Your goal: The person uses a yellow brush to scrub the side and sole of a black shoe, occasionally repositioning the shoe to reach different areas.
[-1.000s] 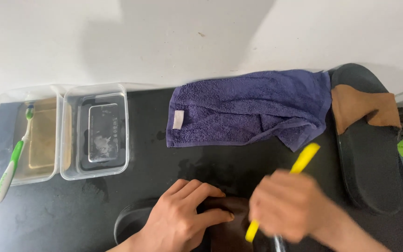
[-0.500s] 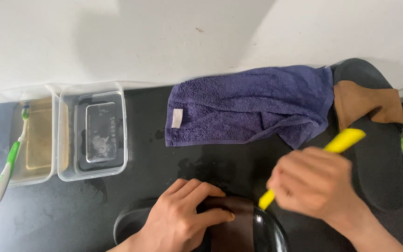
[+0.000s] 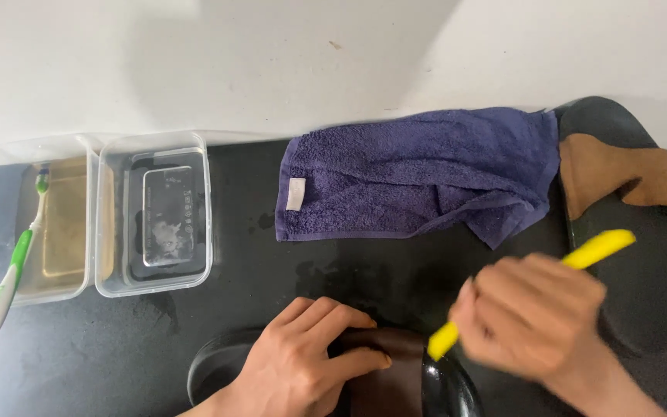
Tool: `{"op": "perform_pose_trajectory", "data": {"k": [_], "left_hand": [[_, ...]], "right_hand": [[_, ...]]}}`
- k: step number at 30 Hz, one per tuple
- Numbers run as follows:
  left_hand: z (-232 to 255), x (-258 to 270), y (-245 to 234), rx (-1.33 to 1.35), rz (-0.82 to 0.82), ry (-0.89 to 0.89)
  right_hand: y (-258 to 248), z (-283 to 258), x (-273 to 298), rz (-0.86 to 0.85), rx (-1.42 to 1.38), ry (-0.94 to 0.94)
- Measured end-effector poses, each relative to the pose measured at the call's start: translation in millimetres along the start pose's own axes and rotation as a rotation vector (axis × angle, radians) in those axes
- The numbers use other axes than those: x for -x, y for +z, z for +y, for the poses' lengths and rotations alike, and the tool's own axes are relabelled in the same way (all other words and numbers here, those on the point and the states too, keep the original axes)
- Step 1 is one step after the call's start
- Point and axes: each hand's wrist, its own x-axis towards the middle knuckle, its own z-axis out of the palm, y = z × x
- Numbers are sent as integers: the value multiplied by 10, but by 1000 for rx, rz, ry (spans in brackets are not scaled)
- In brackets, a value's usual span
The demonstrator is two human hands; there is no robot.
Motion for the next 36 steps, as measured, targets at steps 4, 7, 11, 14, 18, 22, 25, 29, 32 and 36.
{"op": "perform_pose_trajectory", "data": {"k": [4, 7, 11, 14, 18, 22, 25, 29, 32, 36], "left_hand": [[-1, -10, 1, -1, 1, -12], [-1, -12, 9, -3, -4, -22], [1, -20, -18, 22, 8, -3], [-4, -38, -33, 40, 9, 31], [13, -28, 4, 75, 66, 82], [35, -10, -59, 135, 34, 116], [64, -2, -47, 39, 75, 175], [55, 3, -37, 35, 55, 166], [35, -4, -26, 13, 61, 185], [19, 2, -15, 24, 61, 199]], "right_hand": [[191, -136, 113, -55, -225, -19], [193, -7, 138, -27, -139, -86], [156, 76, 108, 21, -90, 85], [222, -24, 81, 10, -281, 130], [333, 57, 159, -41, -375, 139], [273, 103, 147, 52, -222, 162], [217, -89, 59, 22, -356, 186], [177, -241, 13, 13, -510, 205], [222, -95, 76, 0, -419, 229], [203, 79, 137, -48, -150, 235]]}}
